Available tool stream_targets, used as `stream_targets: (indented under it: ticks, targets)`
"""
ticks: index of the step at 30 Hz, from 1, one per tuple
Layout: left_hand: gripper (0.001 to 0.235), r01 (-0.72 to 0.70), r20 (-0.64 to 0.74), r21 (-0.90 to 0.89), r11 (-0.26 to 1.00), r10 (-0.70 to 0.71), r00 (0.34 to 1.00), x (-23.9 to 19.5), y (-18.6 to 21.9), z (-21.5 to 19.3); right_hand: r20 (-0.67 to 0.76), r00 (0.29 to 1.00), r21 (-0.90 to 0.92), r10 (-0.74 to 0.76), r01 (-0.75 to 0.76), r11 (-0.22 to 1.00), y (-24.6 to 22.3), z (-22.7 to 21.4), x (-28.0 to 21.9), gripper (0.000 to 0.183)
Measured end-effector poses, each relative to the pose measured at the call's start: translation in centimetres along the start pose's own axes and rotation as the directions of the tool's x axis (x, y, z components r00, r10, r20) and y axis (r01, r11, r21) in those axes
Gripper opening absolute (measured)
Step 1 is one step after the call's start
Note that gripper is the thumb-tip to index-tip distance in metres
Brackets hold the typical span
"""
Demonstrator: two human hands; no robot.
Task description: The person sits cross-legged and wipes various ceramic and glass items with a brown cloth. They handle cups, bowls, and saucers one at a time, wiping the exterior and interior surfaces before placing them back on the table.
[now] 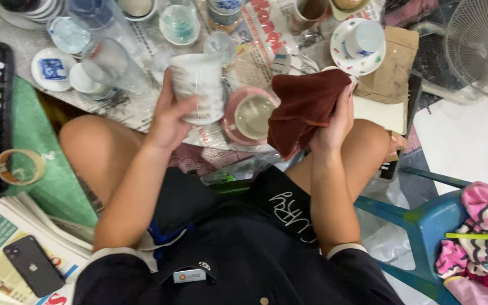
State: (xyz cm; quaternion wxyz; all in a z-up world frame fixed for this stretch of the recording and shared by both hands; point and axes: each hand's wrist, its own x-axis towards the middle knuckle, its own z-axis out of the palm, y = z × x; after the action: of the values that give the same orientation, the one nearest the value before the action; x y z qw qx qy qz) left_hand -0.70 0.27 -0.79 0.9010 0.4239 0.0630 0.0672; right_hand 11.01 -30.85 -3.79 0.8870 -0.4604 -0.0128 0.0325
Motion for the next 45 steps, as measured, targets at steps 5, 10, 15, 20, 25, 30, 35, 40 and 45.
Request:
stream_targets:
  ticks: [5,10,15,20,25,30,35,40,45]
  targets:
    - [0.072,-0.191,0.173,0.295,0.936,0.144,0.974,-1.5,-0.3,-2.0,0.051,0.981,0.097,0.186,-0.190,0.977,0.5,3.3,-0.7,0.051]
    - [0.059,0.018,0.216,-0.155,0.988,0.016,0.976,-2.1,-0.5,-2.8,0.282,0.945,0.224,0.167,-0.234,0.946,-1.6,9.2,-3.0,0.065]
    - [0.049,-0.005,0.177,-0.185,0.983,0.038,0.984,-2.3,-0.4,-2.2,0.761,0.643,-0.356,0.086,0.304,0.884,-3.4,15.3,-5.9,0.067]
    - [0.034,-0.039,0.052,0.104,0.994,0.033,0.998,-3.3,-0.3,-2.2,0.871,0.363,-0.433,0.331,0.886,0.168,-1.3,16.8,-6.4,0.067]
    - [0.031,-0.262,0.093,0.428,0.865,0.246,0.965,-4.7,0.2,-0.9,0.719,0.456,-0.687,0.525,0.581,0.436,0.5,14.2,-5.8,0.070]
    - [0.042,-0.459,0.239,0.668,0.585,0.415,0.878,-5.4,1.9,0.2,0.822,0.429,-0.562,0.376,0.496,0.662,2.5,9.9,-5.3,0.114]
    - [0.049,-0.796,0.645,0.554,0.244,0.479,0.596,-4.4,3.0,0.3,0.448,0.315,-0.436,0.836,-0.740,0.512,5.3,5.5,-5.8,0.064]
    - [0.047,-0.762,0.595,0.556,0.331,0.482,0.643,-4.4,2.2,1.0,0.430,0.380,-0.786,0.819,-0.289,0.547,4.3,4.1,-6.2,0.029]
    - [0.046,-0.700,0.457,0.510,0.499,0.532,0.713,-4.7,0.8,0.4,0.789,0.456,-0.601,0.412,0.433,0.671,1.8,6.7,-6.1,0.056]
